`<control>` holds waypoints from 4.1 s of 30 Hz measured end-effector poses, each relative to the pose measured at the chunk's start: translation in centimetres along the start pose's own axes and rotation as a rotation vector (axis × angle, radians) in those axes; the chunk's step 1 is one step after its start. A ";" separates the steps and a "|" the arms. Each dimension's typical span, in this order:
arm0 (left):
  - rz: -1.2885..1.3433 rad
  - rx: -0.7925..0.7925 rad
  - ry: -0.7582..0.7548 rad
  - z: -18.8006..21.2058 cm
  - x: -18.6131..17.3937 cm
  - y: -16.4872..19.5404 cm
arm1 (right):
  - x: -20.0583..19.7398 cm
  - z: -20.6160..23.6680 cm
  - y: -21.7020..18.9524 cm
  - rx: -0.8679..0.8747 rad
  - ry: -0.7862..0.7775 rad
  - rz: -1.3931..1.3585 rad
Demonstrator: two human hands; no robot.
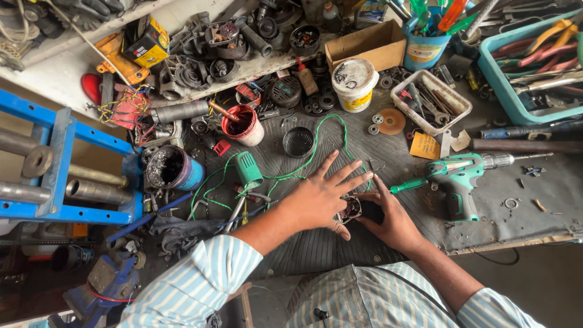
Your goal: The person disassembles a green handheld power tool on a cluttered workbench, using a screwdriver to remove screws and separate the housing. They then apply a dark lubricant from a small container to internal components with a brush and reassemble the tool.
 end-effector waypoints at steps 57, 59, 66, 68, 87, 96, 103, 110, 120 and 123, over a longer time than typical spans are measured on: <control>0.463 -0.550 0.429 0.0 4.0 8.7 | 0.1 0.2 0.0 -0.046 0.030 0.067; 0.498 -0.543 0.405 0.9 3.6 7.6 | 0.0 0.1 -0.4 -0.078 0.042 0.118; 0.577 -0.654 0.650 3.8 -0.1 7.8 | -0.1 -0.1 -0.8 -0.069 0.017 0.149; 0.909 -0.778 0.456 3.8 -0.1 8.9 | 0.0 -0.1 -0.5 -0.060 0.014 0.116; 0.695 -0.683 -0.007 -2.4 5.7 12.6 | 0.4 0.1 0.5 -0.037 -0.005 0.063; 1.578 -0.550 0.571 -0.6 7.3 11.3 | 0.4 0.0 0.8 -0.065 0.012 0.049; 2.183 -0.087 0.834 -1.4 11.5 12.8 | 0.6 -0.3 0.6 -0.010 0.023 0.090; 1.965 -0.266 0.748 1.4 10.4 12.4 | 0.7 0.1 0.0 -0.068 0.070 0.171; 0.728 -0.746 -0.163 -4.9 5.6 12.2 | 0.8 0.0 0.9 -0.113 0.069 0.230; 0.592 -0.681 -0.120 -4.4 5.7 12.1 | 0.8 0.1 1.2 -0.110 0.081 0.265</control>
Point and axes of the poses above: each hand's wrist, its own z-axis away from the middle knuckle, its own x-axis out of the palm, y = z × x, the point moved 1 cm from there along -z, towards the middle knuckle, and after that the axes turned 11 degrees about x, right-handed, at the moved point
